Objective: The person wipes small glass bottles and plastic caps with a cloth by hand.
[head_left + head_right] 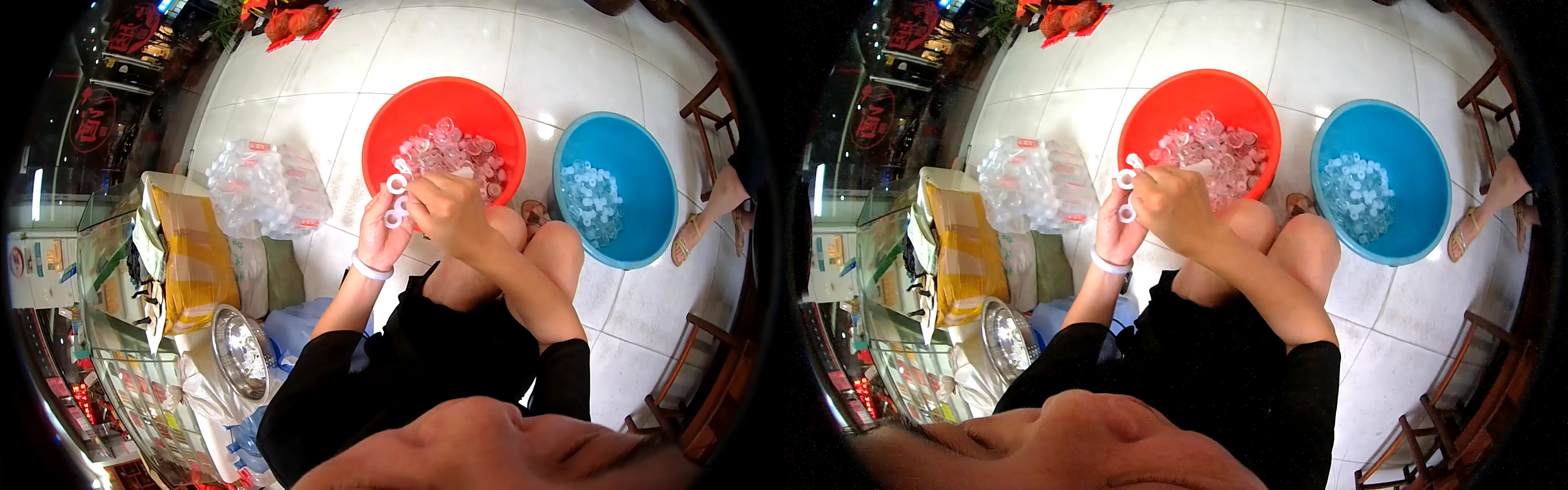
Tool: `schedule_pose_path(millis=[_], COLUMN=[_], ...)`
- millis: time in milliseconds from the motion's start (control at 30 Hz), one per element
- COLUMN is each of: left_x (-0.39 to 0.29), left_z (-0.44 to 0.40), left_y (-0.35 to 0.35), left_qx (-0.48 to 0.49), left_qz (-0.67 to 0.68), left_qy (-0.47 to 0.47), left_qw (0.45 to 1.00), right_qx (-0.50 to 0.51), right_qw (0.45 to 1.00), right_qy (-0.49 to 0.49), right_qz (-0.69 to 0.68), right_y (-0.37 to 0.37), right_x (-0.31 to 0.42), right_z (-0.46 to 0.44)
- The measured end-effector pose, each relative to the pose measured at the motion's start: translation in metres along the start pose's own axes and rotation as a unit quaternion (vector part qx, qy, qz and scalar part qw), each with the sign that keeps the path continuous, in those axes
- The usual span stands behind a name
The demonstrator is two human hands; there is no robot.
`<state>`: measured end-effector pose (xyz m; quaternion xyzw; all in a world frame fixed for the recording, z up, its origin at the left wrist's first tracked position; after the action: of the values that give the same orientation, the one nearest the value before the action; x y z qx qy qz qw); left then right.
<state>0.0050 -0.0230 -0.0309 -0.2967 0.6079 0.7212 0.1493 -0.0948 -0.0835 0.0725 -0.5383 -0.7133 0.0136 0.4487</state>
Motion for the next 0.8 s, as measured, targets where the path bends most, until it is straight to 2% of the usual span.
schedule_pose_path(millis=[333, 433, 800], left_x=[0.0004, 0.0019, 0.0031], left_z=[-0.0005, 0.0012, 0.0005], left_y=[0.0010, -0.0061, -0.0037], left_qx=[0.034, 0.002, 0.008], left_qz=[0.011, 0.012, 0.012], left_qy=[-0.014, -0.012, -0.012], left_qw=[0.999, 1.000, 1.000], right_qx=[0.005, 0.003, -0.011], right_qw=[1.000, 1.000, 1.000], right_qy=[-0.007, -0.009, -0.014], right_qz=[-0.007, -0.006, 0.007], right_y=[-0.0013, -0.0003, -0.0024], right_x=[-0.0008, -0.0006, 0.0012], right_z=[0.0007, 0.0009, 0.0013])
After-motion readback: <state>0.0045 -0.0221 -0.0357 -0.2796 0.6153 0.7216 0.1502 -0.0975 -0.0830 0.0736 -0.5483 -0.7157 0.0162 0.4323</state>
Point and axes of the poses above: each hand's wrist, its own z-axis away from the middle knuckle, its own y-axis out of the palm, x = y × z, the point moved 8 cm from there along -z, towards the middle knuckle, and after that the axes turned 14 degrees about x, right-handed, at the moved point
